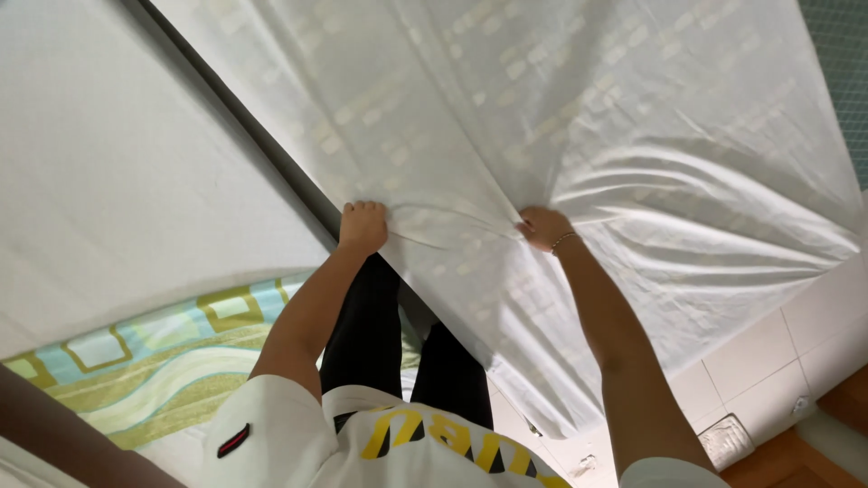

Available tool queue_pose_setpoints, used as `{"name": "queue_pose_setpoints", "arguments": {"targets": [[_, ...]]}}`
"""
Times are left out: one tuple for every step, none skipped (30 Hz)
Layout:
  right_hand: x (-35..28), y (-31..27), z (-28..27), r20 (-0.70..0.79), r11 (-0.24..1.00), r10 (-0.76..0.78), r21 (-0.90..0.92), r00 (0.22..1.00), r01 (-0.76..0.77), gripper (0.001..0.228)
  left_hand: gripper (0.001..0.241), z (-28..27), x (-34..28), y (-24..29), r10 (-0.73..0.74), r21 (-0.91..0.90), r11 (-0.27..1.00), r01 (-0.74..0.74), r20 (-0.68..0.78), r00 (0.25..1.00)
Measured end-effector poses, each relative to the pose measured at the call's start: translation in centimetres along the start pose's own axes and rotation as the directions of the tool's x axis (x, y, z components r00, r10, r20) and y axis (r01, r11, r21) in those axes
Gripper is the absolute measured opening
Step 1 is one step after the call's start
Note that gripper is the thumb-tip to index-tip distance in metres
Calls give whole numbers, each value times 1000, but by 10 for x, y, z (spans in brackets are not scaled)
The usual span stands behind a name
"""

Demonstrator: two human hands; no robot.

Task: The person walks through a room, picks up a white sheet from a pile of linens on a chair, and carries it to a bed. They unfold the sheet and spread it over the mattress, smoothing it out by hand.

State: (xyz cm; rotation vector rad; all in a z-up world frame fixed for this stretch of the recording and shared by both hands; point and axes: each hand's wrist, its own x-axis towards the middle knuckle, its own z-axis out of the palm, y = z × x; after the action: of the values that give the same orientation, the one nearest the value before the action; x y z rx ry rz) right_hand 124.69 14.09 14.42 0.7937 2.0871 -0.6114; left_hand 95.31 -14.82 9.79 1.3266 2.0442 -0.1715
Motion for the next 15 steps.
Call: {"name": "queue_pose_setpoints", "arguments": {"targets": [[-7, 13, 3, -25, 998, -18, -63, 1000, 17, 44, 31, -9, -12, 12, -5, -6, 1000, 5, 34, 999], [-13, 28, 6, -53, 991, -39, -128, 998, 31, 55, 29, -17, -23, 26, -10, -11, 1000, 10, 64, 998], [-19, 40, 17, -61, 991, -43, -129, 997, 35, 55, 29, -10, -32, 47, -13, -7, 1000, 13, 56, 998], [-28, 59, 27, -104, 981, 31, -185, 994, -50, 72, 47, -2, -39, 74, 71, -58, 996, -72, -27, 997], [-37, 78, 38, -153, 962, 100, -237, 983, -135, 92, 67, 8, -46, 102, 151, -102, 981, -163, -114, 982], [-46, 88, 56, -155, 962, 104, -236, 982, -140, 92, 67, 52, -38, 116, 155, -101, 981, -167, -116, 981], [-54, 99, 74, -166, 942, 255, -179, 952, -284, 90, 60, 96, -29, 130, 130, 7, 991, -131, -189, 973], [-66, 115, 93, -163, 895, 407, -124, 899, -428, 87, 53, 143, -19, 150, 115, 104, 990, -90, -259, 959], [-56, 140, 143, -161, 890, 417, -127, 894, -438, 87, 53, 150, -21, 155, 123, 99, 990, -100, -258, 958], [-44, 169, 186, -233, 900, 399, -87, 887, -428, 64, 37, 155, -16, 162, 32, 79, 997, -5, -349, 937], [-32, 197, 227, -306, 909, 382, -50, 872, -415, 44, 22, 159, -12, 167, -59, 49, 995, 89, -433, 899], [-48, 192, 227, -304, 908, 383, -50, 872, -416, 44, 22, 161, -18, 170, -59, 48, 995, 88, -432, 900], [-64, 184, 225, -327, 933, 315, -65, 891, -354, 44, 19, 162, -22, 171, -49, 79, 992, 98, -482, 875], [-77, 172, 224, -343, 955, 244, -80, 907, -287, 44, 19, 162, -29, 167, -38, 111, 987, 113, -526, 850], [-82, 177, 237, -338, 955, 244, -79, 909, -285, 44, 19, 172, -42, 161, -39, 112, 987, 113, -521, 853]]}}
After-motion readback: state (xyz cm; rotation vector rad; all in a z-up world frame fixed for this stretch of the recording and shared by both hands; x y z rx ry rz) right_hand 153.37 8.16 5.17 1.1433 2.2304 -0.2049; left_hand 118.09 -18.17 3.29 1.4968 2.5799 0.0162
